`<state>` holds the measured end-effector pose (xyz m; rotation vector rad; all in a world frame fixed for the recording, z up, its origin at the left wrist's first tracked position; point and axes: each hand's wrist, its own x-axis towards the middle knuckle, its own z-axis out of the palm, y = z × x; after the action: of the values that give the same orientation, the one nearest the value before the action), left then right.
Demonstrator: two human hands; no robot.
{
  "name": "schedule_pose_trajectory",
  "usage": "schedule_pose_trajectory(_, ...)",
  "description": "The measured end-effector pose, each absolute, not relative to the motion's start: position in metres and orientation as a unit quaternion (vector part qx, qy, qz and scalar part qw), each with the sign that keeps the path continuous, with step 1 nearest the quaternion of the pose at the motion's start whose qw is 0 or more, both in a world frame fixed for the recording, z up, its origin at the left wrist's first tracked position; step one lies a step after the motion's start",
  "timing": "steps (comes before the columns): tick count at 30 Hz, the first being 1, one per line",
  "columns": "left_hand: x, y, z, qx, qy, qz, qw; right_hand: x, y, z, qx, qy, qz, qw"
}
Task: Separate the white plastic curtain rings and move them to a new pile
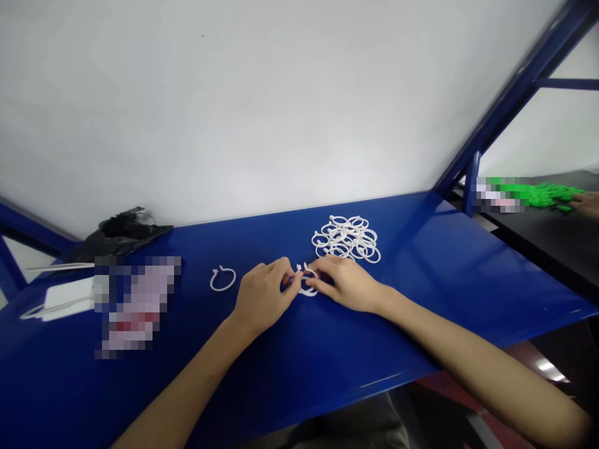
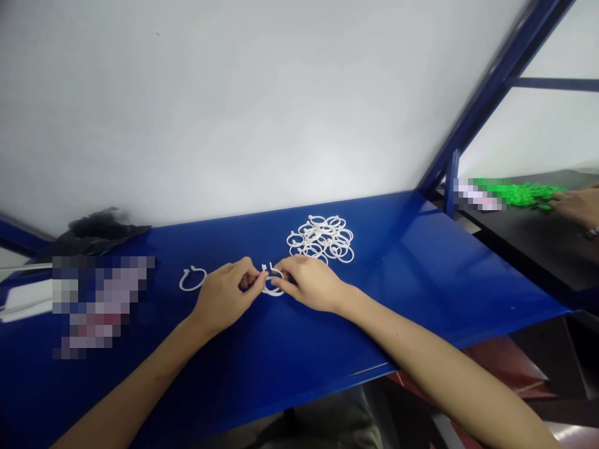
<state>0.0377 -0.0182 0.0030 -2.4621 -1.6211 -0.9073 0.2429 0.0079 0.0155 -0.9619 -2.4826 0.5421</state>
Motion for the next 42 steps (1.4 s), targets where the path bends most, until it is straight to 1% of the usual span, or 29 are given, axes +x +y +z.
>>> schedule_pose_trajectory(6, 0.034, -0.013, 0.005, -0.792, -0.54, -0.281, 0.049, 0.248, 0.007, 0.021, -0.357, -0.883, 0.224, 0.208)
schedule_pose_trajectory(12, 0.037, -0.013, 0.006, -0.795, -0.541, -0.27, 0.062, 0.244, 0.003, 0.017, -0.347, -0.868, 0.285, 0.213)
schedule_pose_trajectory(14, 0.034, -0.012, 0.007, -0.784, -0.561, -0.254, 0.076, 0.244, 0.003, 0.016, -0.352, -0.859, 0.288, 0.234)
schedule_pose_trajectory(17, 0.026, -0.009, 0.006, -0.774, -0.591, -0.205, 0.095, 0.246, 0.005, 0.016, -0.384, -0.84, 0.258, 0.282)
schedule_pose_trajectory(20, 0.018, -0.006, 0.002, -0.777, -0.593, -0.181, 0.108, 0.248, 0.006, 0.02, -0.394, -0.836, 0.233, 0.304)
schedule_pose_trajectory(24, 0.017, -0.005, 0.002, -0.78, -0.572, -0.228, 0.11, 0.248, 0.006, 0.024, -0.384, -0.844, 0.218, 0.304)
schedule_pose_trajectory(27, 0.023, -0.009, 0.007, -0.818, -0.502, -0.275, 0.062, 0.246, 0.005, 0.024, -0.371, -0.845, 0.228, 0.309)
schedule_pose_trajectory(29, 0.028, -0.012, 0.01, -0.845, -0.447, -0.289, 0.048, 0.245, 0.005, 0.022, -0.369, -0.842, 0.237, 0.314)
schedule_pose_trajectory(32, 0.031, -0.015, 0.013, -0.86, -0.404, -0.299, 0.082, 0.246, 0.005, 0.019, -0.368, -0.84, 0.246, 0.314)
schedule_pose_trajectory(36, 0.029, -0.015, 0.014, -0.852, -0.383, -0.333, 0.132, 0.246, 0.004, 0.019, -0.345, -0.849, 0.275, 0.29)
schedule_pose_trajectory(42, 0.028, -0.017, 0.016, -0.834, -0.379, -0.372, 0.15, 0.244, -0.002, 0.027, -0.309, -0.839, 0.336, 0.296)
